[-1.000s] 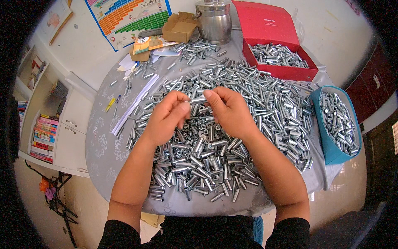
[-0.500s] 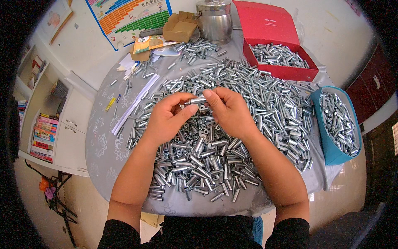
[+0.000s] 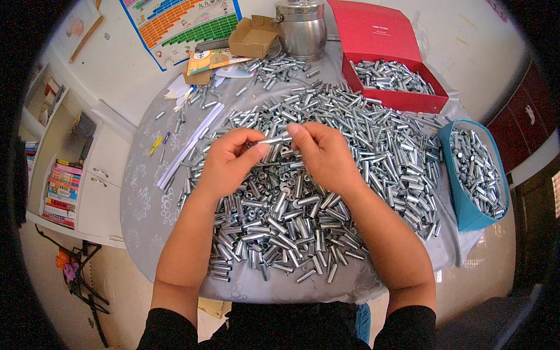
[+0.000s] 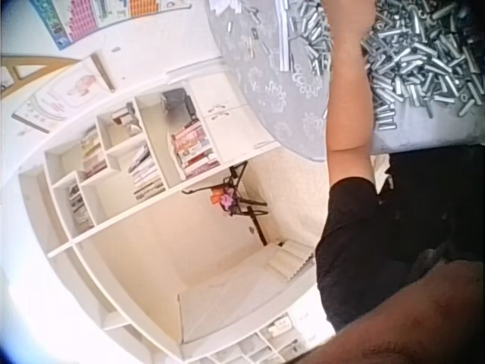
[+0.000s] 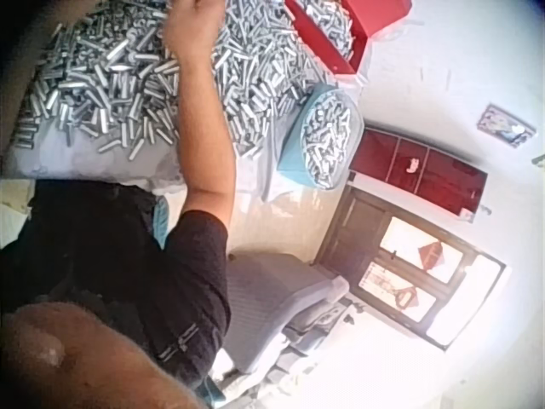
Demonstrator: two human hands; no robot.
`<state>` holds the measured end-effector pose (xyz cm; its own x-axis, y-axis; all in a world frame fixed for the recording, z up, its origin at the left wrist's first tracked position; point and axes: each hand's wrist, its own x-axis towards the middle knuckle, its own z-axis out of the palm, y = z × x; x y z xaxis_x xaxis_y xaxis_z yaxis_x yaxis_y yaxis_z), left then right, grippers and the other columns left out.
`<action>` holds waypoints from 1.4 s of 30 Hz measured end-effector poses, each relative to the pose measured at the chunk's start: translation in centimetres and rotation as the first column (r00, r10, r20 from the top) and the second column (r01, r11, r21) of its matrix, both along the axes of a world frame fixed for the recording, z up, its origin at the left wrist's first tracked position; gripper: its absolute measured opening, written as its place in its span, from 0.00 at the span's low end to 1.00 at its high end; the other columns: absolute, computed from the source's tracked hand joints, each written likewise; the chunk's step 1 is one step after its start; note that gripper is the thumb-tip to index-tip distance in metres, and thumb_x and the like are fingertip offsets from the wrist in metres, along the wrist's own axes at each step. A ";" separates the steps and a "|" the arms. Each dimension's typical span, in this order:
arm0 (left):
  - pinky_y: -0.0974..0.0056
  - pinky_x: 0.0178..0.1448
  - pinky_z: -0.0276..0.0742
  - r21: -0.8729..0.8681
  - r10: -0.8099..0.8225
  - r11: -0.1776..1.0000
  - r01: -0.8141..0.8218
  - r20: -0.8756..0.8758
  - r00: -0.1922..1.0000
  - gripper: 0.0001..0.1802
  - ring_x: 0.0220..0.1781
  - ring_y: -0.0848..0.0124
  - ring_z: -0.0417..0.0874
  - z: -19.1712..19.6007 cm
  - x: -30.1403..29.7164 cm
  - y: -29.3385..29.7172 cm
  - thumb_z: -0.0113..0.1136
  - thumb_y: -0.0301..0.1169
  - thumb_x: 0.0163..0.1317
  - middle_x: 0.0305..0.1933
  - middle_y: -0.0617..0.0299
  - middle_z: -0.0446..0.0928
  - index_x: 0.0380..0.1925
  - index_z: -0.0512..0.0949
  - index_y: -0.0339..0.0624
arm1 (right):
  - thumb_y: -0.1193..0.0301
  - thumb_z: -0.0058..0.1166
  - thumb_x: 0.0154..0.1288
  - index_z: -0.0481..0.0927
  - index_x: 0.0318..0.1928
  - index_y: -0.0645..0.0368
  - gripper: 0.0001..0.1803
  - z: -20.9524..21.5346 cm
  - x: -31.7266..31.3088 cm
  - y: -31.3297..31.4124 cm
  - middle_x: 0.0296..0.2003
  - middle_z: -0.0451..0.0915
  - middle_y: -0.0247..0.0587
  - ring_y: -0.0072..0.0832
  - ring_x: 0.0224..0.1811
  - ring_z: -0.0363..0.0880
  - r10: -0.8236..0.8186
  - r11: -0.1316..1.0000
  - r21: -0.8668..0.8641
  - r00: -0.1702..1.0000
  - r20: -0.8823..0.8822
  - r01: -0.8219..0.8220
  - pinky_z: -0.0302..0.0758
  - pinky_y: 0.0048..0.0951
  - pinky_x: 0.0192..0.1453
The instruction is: The person sits at a table covered with a large pile of small silver metal components. They repeatedly pick up two pieces, a cylindrical tube and a small ring, and fit them together by hand. The assembled units are placed back onto the pile or into a nearby container.
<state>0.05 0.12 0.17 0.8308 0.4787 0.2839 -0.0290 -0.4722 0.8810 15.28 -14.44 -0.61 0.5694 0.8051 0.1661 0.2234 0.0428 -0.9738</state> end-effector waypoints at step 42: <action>0.75 0.29 0.70 -0.024 -0.008 1.000 0.008 0.023 1.000 0.08 0.25 0.82 0.76 1.2 -0.8 -0.8 0.67 0.29 0.62 0.28 0.66 0.81 0.38 0.83 0.34 | 0.59 0.51 0.75 0.76 0.30 0.60 0.19 1.6 -0.3 -0.6 0.18 0.70 0.25 0.13 0.20 0.66 0.157 0.986 -0.046 0.986 -0.053 -0.160 0.63 0.21 0.24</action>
